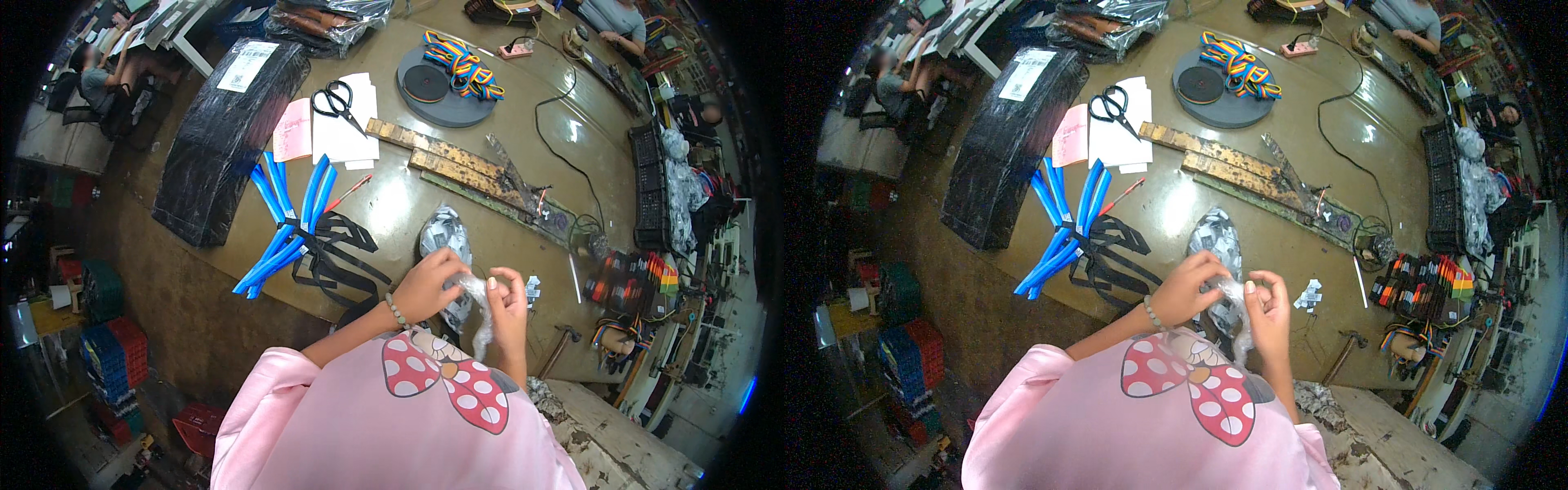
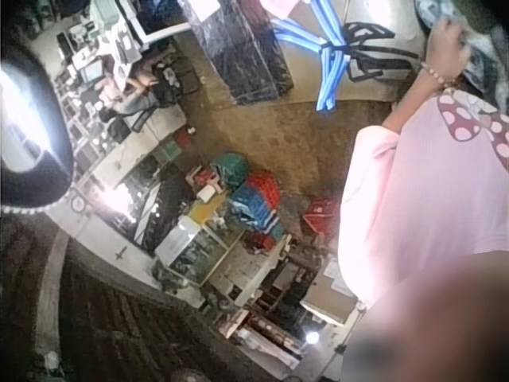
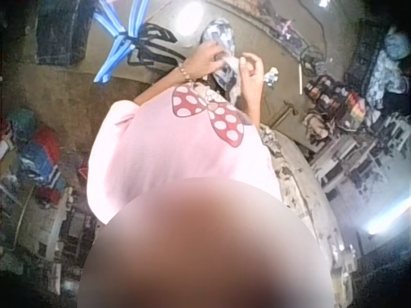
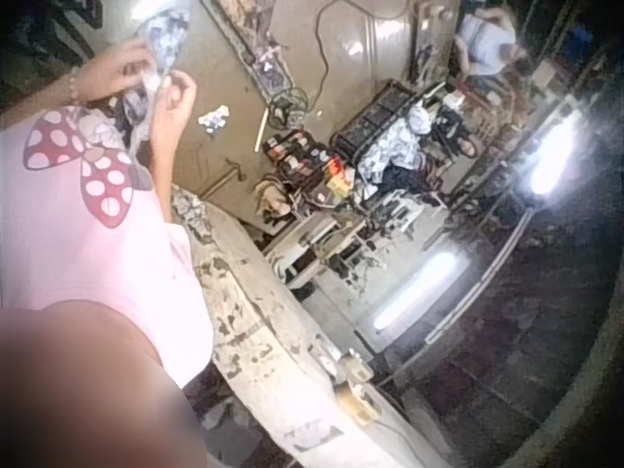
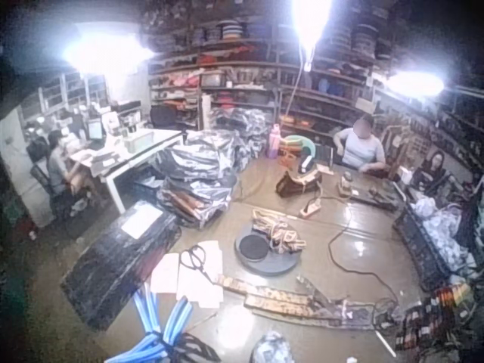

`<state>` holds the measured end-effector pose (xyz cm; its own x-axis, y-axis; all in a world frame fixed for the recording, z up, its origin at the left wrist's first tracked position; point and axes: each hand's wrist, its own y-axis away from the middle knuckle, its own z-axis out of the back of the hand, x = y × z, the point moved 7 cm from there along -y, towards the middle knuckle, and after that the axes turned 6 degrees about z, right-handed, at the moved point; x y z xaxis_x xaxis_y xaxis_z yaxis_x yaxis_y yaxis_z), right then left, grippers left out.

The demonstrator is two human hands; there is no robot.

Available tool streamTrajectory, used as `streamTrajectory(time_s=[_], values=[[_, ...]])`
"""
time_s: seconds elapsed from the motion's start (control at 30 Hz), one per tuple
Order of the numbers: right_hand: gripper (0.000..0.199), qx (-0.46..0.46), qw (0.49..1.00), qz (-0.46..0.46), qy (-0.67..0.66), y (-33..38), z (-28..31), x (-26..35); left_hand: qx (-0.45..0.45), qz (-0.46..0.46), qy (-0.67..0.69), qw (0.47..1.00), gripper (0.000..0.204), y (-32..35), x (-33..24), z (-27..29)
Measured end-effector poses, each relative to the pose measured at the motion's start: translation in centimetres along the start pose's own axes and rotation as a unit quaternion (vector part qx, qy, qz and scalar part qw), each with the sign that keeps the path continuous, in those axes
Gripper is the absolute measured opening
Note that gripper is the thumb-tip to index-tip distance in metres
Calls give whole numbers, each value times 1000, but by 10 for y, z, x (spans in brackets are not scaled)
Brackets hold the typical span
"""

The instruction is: The person gathers blue foam sticks and black straps, then retrieves small white components from a drawer. They open a plastic bag containing additional small parts and begin attaching them to the foam sticks and straps on the table.

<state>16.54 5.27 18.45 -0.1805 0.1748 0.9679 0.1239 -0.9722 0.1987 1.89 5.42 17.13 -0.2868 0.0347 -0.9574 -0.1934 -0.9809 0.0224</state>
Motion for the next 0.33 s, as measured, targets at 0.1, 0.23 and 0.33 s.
streamTrajectory(time_s=[0.1,0.23,0.33], values=[[29,-11,988,-6,-153,4,10,9,-21,58,92,994,27,3,-8,4],[39,-53,975,-31,-215,6,27,24,-55,-137,77,986,37,16,-57,11],[41,-48,982,-6,-182,7,27,34,2,-118,172,978,51,16,-75,-8]])
